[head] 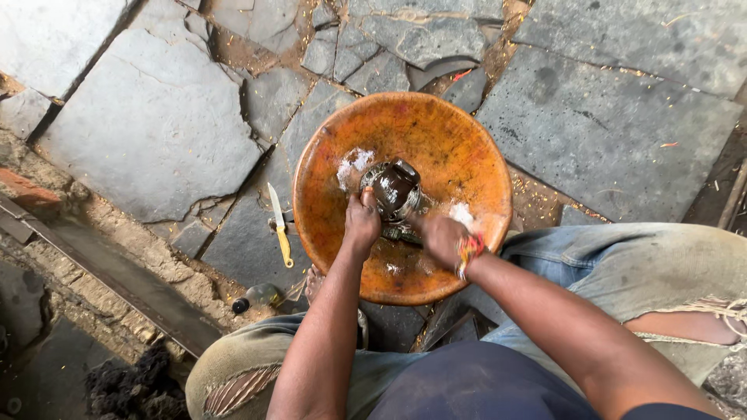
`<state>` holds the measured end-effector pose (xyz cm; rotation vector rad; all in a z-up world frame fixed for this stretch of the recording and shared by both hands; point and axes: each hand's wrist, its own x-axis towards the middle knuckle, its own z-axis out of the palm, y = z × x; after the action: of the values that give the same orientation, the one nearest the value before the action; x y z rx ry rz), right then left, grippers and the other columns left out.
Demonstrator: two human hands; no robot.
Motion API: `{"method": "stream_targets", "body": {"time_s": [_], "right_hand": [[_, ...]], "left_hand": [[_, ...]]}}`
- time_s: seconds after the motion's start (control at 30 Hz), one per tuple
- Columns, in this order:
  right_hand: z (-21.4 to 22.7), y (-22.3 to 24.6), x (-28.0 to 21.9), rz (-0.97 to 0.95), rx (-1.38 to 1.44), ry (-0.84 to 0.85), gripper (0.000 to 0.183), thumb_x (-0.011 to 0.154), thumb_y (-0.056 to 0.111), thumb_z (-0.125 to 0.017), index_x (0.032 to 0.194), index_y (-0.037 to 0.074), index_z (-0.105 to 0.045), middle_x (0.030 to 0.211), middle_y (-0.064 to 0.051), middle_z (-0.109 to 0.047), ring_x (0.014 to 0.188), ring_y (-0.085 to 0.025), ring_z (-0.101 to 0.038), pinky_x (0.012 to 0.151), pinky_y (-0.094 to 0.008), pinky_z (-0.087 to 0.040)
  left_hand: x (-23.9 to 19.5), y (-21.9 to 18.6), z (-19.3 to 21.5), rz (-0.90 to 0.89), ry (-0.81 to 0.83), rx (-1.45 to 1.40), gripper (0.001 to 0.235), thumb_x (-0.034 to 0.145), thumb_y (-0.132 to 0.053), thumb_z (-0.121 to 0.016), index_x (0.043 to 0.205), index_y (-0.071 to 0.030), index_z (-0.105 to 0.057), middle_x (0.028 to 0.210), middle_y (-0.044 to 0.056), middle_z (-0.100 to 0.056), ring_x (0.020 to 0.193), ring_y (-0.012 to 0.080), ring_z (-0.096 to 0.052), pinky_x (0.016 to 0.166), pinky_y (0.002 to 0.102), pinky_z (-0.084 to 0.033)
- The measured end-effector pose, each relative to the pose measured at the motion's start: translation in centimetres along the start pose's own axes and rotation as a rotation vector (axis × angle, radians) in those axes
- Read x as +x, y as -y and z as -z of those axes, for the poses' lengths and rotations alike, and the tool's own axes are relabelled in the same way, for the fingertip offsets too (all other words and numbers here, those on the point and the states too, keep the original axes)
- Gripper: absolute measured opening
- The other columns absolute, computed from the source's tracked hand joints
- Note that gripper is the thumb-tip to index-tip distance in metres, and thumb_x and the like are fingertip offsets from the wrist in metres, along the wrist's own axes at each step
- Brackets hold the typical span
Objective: The person sits on a stone floor and cleans a dark metal mechanical part inside an orange plastic basin. They wipe the part with a cloth, pour a liquid from a plastic bottle onto it, and then scrub it thoroughly with a toothbrush.
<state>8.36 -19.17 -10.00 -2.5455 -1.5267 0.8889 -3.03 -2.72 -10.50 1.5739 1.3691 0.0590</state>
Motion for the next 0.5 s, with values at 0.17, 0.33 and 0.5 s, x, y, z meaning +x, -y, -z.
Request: {"method": "stream_targets", "body": {"time_s": [0.17, 0.33, 0.5], "right_hand": [[1.1, 0.0, -1.6, 0.192, -0.15, -0.103, 0.026, 0.106, 0.032, -0.061, 0.098, 0.015, -0.078, 0.076, -0.013, -0.069, 0.071, -0.027, -0.069, 0.062, -0.041, -0.056], [4.1, -3.0, -0.4, 0.311, 0.189, -0.338, 0.027, 0.084, 0.033, -0.073, 0.105, 0.017, -0.08, 0.074, -0.011, -0.071, 0.068, -0.029, -0.07, 0.061, -0.044, -0.056], [5.0, -3.8, 3.0, 0.03, 0.293, -0.058, 0.026, 0.082, 0.042, -0.079, 0.086, 0.016, -0.082, 0.072, -0.007, -0.074, 0.068, -0.026, -0.072, 0.071, -0.046, -0.055]], "left_hand": [[-2.3, -2.3, 1.3, -0.021, 0.025, -0.058, 0.072, 0.1, -0.057, -0.042, 0.147, -0.002, -0.046, 0.146, 0.024, -0.055, 0.136, 0.0381, -0.052, 0.112, 0.045, -0.041], [-1.2, 0.2, 0.8, -0.178, -0.086, -0.03, 0.07, 0.111, -0.056, -0.048, 0.143, 0.005, -0.051, 0.138, 0.03, -0.056, 0.129, 0.0425, -0.052, 0.108, 0.047, -0.042], [-1.6, 2.1, 1.4, -0.109, -0.092, -0.339, 0.035, 0.096, -0.029, -0.061, 0.117, -0.001, -0.066, 0.103, 0.017, -0.073, 0.081, 0.0309, -0.074, 0.071, 0.044, -0.061]]}}
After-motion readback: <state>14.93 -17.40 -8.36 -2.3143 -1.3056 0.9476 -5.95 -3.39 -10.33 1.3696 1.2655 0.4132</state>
